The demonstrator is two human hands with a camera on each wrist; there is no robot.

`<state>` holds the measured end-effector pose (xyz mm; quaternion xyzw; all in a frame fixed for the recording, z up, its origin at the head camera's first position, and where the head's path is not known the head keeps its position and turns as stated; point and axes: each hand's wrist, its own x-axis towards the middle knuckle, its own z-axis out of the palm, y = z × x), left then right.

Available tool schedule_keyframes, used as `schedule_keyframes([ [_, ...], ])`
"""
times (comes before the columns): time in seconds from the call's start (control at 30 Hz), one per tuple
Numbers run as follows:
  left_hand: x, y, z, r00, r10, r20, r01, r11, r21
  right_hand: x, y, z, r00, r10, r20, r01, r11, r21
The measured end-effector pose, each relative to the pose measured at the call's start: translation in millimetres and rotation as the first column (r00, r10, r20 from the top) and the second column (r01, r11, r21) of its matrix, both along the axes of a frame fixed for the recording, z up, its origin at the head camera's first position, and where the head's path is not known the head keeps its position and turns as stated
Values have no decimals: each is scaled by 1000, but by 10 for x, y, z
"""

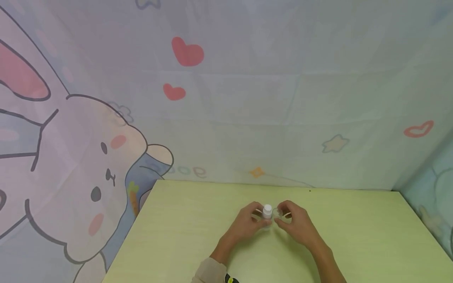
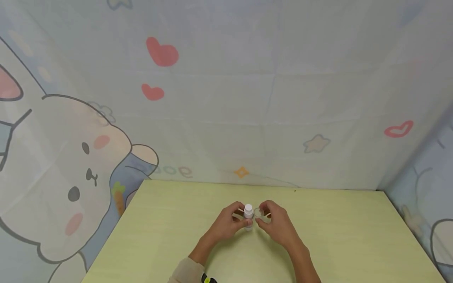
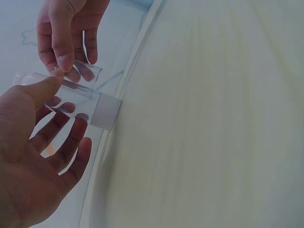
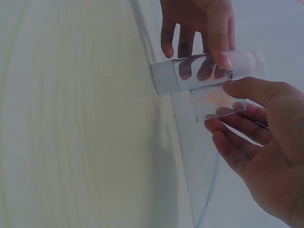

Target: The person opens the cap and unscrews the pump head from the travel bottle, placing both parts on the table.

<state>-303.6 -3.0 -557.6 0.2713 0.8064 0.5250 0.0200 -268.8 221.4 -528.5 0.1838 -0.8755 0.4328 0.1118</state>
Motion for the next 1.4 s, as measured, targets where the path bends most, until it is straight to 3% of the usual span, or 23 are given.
schedule_keyframes([
  [0.63, -35, 12, -16, 1000, -8, 8, 9, 1000, -4, -74, 27, -116, 991, 33, 133, -37, 999, 28],
  [1.2, -35, -13, -41, 999, -2, 40, 2, 1000, 2, -102, 22, -143, 984, 40, 173, -49, 998, 49],
  [1.4, -49, -12, -35, 1000, -15, 17, 15, 1000, 19, -103, 22, -138, 985, 41, 166, -49, 998, 44],
])
